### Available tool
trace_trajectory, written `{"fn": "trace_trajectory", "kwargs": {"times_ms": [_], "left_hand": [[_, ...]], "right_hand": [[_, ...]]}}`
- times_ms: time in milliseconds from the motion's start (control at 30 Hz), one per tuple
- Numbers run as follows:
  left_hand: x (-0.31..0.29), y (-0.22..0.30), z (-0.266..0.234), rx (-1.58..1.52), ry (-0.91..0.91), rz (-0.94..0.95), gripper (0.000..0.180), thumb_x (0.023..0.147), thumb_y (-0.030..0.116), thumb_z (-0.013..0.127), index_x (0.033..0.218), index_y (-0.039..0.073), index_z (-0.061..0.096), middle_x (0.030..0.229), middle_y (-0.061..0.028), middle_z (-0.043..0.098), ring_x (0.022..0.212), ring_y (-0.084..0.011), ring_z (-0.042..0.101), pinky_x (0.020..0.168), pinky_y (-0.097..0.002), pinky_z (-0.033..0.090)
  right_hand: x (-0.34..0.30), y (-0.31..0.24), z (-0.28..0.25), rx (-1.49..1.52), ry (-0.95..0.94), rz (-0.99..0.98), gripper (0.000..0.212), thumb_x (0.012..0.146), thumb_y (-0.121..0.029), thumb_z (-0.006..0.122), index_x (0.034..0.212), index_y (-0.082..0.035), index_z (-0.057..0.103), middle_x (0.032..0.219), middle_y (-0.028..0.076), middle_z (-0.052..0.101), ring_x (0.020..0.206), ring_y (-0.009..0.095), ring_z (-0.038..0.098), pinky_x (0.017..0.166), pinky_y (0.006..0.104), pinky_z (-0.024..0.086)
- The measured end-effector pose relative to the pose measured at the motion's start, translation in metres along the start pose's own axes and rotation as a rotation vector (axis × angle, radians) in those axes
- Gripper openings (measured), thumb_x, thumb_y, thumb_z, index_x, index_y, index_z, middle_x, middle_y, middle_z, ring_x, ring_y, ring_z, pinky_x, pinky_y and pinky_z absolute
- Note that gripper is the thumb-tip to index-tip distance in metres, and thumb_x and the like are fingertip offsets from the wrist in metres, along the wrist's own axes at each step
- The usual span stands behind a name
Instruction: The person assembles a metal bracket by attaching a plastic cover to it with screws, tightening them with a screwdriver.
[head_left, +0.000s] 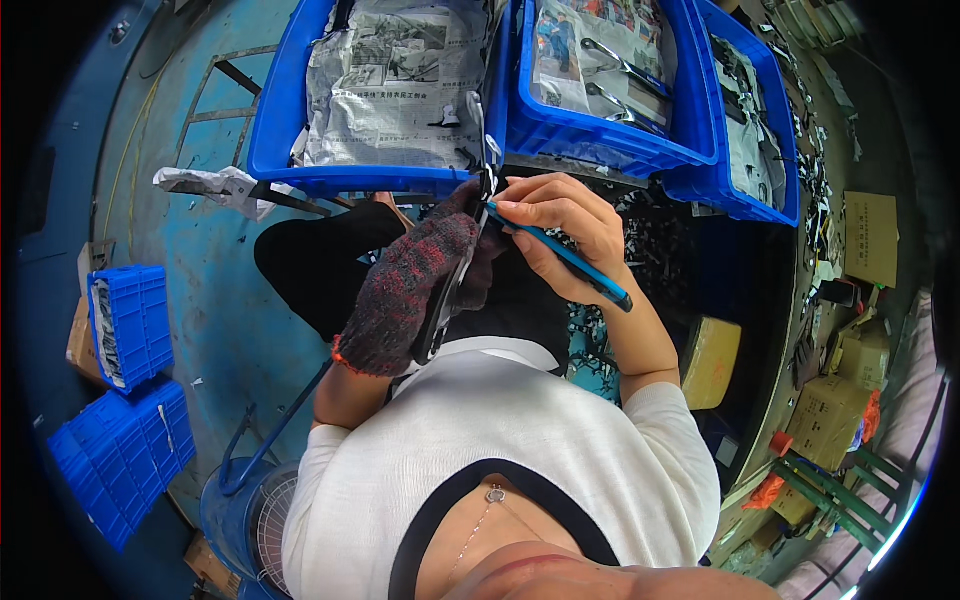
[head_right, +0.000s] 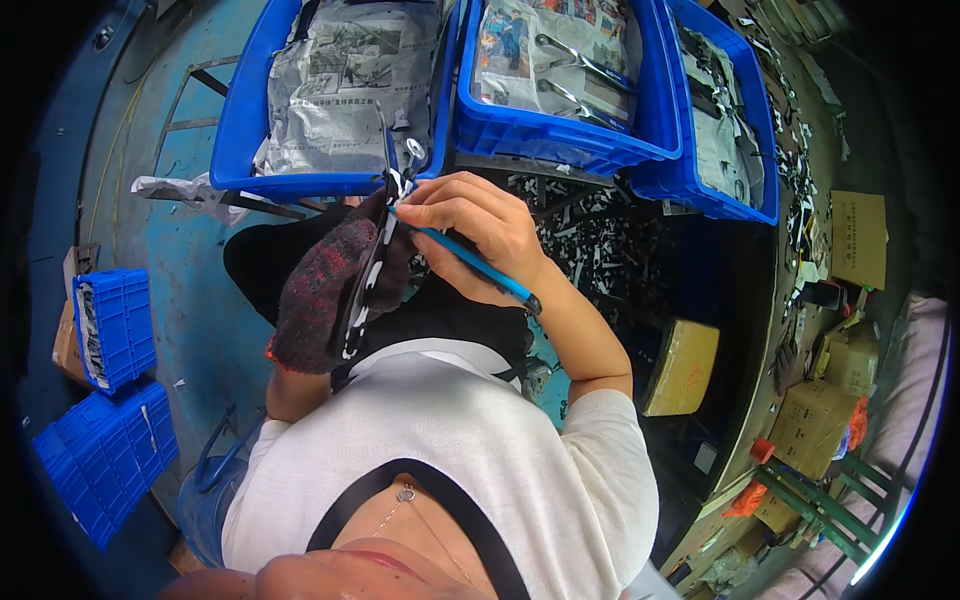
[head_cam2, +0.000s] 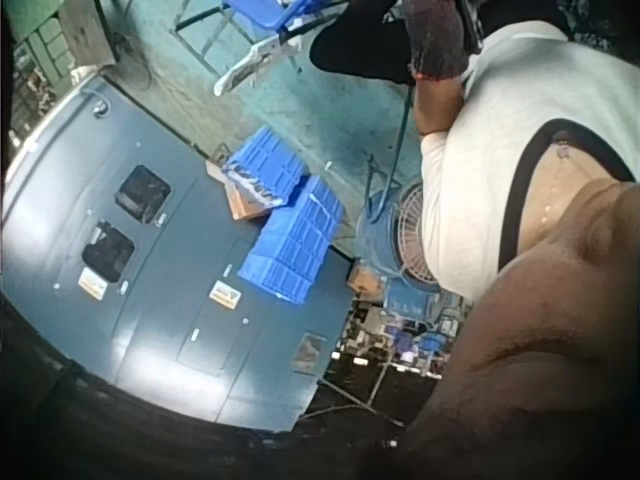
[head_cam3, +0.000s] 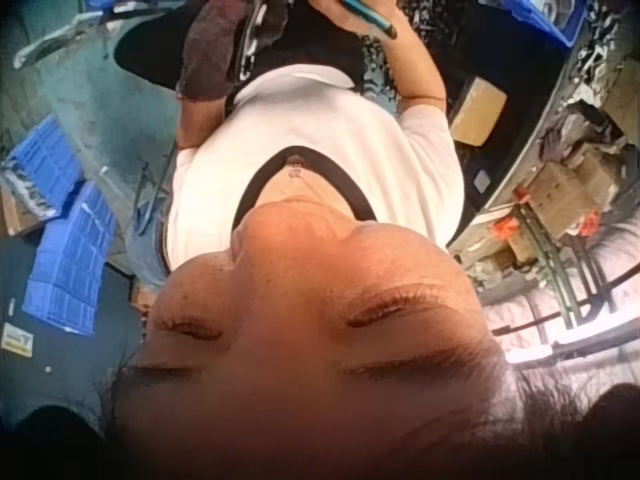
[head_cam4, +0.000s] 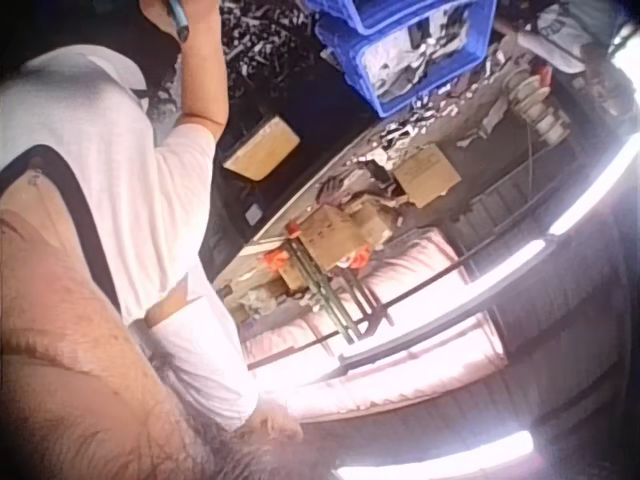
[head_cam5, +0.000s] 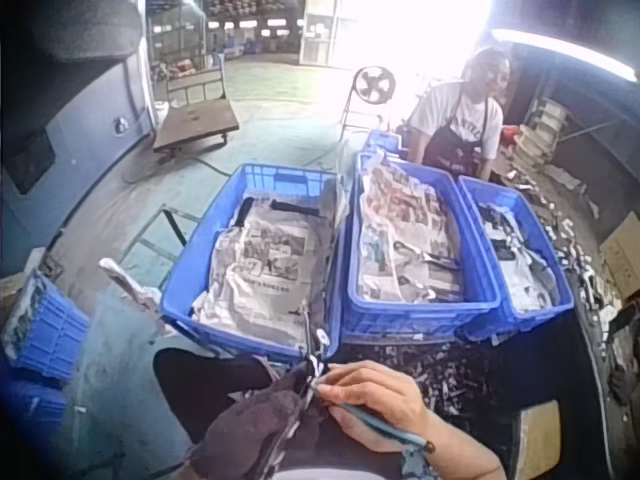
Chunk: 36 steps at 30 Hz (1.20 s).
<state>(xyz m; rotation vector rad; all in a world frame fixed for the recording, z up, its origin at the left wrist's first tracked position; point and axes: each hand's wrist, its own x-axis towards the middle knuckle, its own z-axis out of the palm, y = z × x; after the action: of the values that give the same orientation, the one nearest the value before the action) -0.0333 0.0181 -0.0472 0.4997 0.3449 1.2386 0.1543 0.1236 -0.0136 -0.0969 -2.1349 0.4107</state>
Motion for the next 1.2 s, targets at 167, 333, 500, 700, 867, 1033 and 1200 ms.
{"fn": "trace_trajectory", "kwargs": {"times_ms": [167,333,500,700,867,1033,1200], "left_hand": [[0.001,-0.017,0.004,0.113,0.105,0.257,0.049,0.101,0.016,0.056,0.148,0.009,0.042,0.110,-0.0053,0.064,0.087,-0.0106,0.062,0.071,-0.0230,0.051],[0.020,-0.036,-0.026,1.537,0.456,1.151,0.039,0.100,0.010,0.056,0.138,0.004,0.051,0.110,-0.0075,0.061,0.084,-0.0147,0.059,0.071,-0.0231,0.049],[0.022,-0.024,-0.033,0.596,0.232,1.083,0.041,0.103,0.016,0.050,0.139,-0.002,0.046,0.110,-0.0122,0.059,0.087,-0.0184,0.059,0.079,-0.0304,0.050],[0.017,-0.014,-0.030,0.301,0.378,0.892,0.042,0.102,0.025,0.054,0.133,-0.002,0.046,0.102,-0.0096,0.058,0.084,-0.0159,0.055,0.076,-0.0272,0.047],[0.007,-0.002,-0.017,-0.009,0.433,0.626,0.041,0.101,0.027,0.056,0.127,-0.003,0.048,0.094,-0.0074,0.055,0.079,-0.0140,0.051,0.071,-0.0256,0.045],[0.009,-0.002,-0.010,-0.617,-0.011,0.156,0.036,0.102,0.031,0.055,0.109,-0.005,0.049,0.079,-0.0042,0.046,0.068,-0.0139,0.046,0.058,-0.0278,0.043],[0.009,-0.018,0.029,-0.255,0.224,0.058,0.042,0.102,0.035,0.053,0.112,-0.006,0.050,0.082,-0.0060,0.050,0.070,-0.0172,0.048,0.062,-0.0290,0.045]], "right_hand": [[0.000,-0.008,0.021,0.090,0.093,0.136,0.023,0.075,0.002,0.071,0.098,0.000,0.069,0.095,0.014,0.069,0.092,0.030,0.068,0.083,0.0372,0.055],[0.011,-0.025,0.037,0.036,0.127,0.141,0.024,0.073,0.002,0.071,0.097,0.000,0.069,0.086,0.013,0.064,0.087,0.030,0.061,0.092,0.0427,0.049],[-0.021,-0.036,0.055,0.070,-0.017,0.069,0.030,0.074,0.007,0.071,0.102,0.004,0.064,0.092,0.015,0.064,0.090,0.033,0.066,0.089,0.0443,0.054],[-0.050,-0.045,0.064,0.287,-0.121,0.193,0.031,0.084,0.010,0.064,0.114,0.005,0.055,0.099,0.017,0.054,0.124,0.044,0.057,0.090,0.0427,0.054],[-0.047,-0.046,0.051,0.321,-0.283,0.038,0.021,0.085,0.009,0.067,0.102,0.006,0.054,0.099,0.018,0.054,0.122,0.048,0.057,0.084,0.0387,0.056],[-0.040,-0.034,0.047,0.165,-0.302,-0.340,0.015,0.093,-0.003,0.063,0.091,0.008,0.053,0.119,0.029,0.060,0.116,0.044,0.062,0.095,0.0483,0.056],[-0.040,-0.018,0.031,0.083,-0.257,-0.504,0.014,0.095,-0.005,0.061,0.098,0.008,0.058,0.085,0.015,0.058,0.111,0.039,0.066,0.094,0.0473,0.057]]}}
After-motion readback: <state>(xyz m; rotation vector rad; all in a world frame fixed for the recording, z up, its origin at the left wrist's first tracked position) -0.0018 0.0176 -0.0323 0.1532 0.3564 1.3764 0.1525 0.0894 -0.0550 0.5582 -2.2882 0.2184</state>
